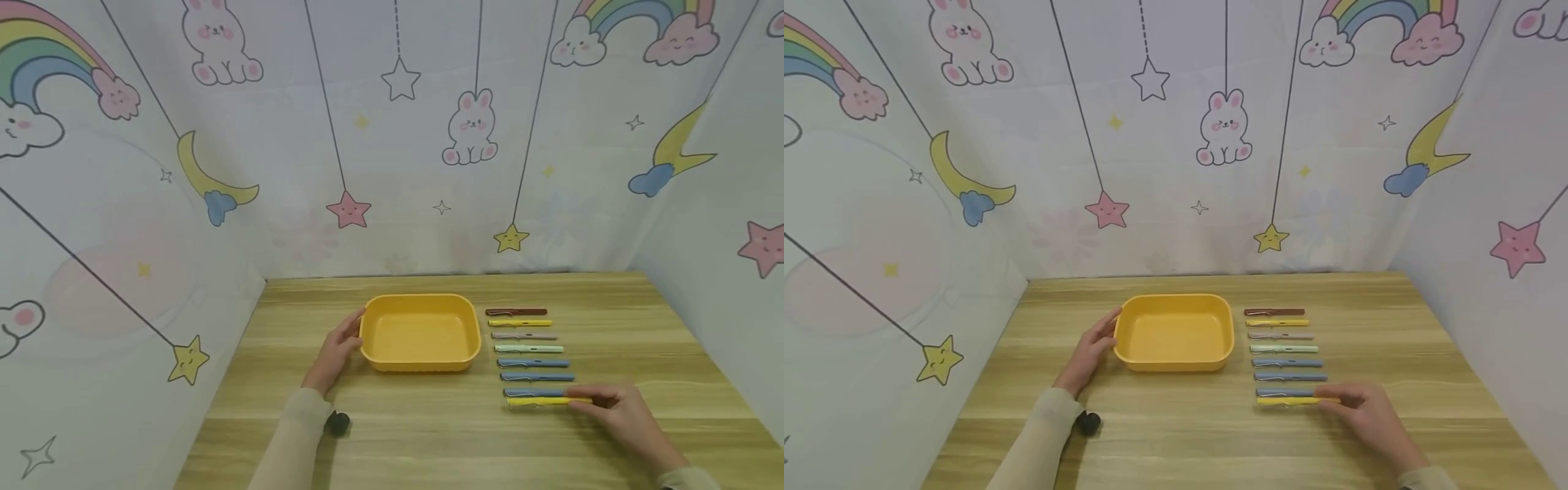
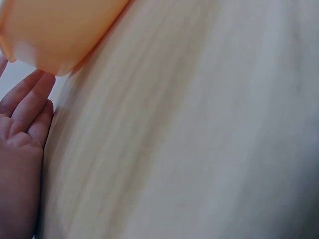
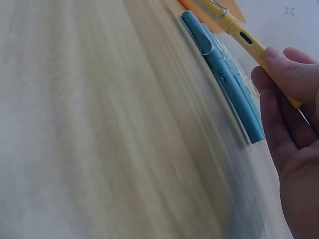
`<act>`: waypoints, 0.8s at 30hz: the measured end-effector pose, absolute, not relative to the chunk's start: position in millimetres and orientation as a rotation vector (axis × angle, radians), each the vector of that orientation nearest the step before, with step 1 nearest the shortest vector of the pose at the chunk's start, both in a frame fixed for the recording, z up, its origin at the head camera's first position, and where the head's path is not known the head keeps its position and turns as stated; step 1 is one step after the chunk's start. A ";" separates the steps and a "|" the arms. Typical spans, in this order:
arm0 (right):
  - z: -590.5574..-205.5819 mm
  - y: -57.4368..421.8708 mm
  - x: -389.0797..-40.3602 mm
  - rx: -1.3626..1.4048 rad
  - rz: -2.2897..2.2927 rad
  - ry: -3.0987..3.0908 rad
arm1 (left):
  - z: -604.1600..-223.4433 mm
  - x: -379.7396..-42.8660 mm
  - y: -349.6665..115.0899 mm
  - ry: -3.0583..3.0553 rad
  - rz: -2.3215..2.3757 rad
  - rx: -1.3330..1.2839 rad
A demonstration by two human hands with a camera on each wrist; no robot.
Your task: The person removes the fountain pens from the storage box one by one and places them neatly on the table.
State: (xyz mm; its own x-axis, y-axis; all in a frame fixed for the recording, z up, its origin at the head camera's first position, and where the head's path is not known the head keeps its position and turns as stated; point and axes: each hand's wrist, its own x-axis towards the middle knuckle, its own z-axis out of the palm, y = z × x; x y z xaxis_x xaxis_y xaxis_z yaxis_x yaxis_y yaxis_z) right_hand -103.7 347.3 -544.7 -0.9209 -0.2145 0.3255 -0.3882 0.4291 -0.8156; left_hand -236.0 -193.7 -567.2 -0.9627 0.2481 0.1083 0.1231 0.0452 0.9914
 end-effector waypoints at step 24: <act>-564.8 342.2 -98.9 0.617 1.061 -2.447 | -566.4 -236.2 -192.9 2.210 2.073 0.387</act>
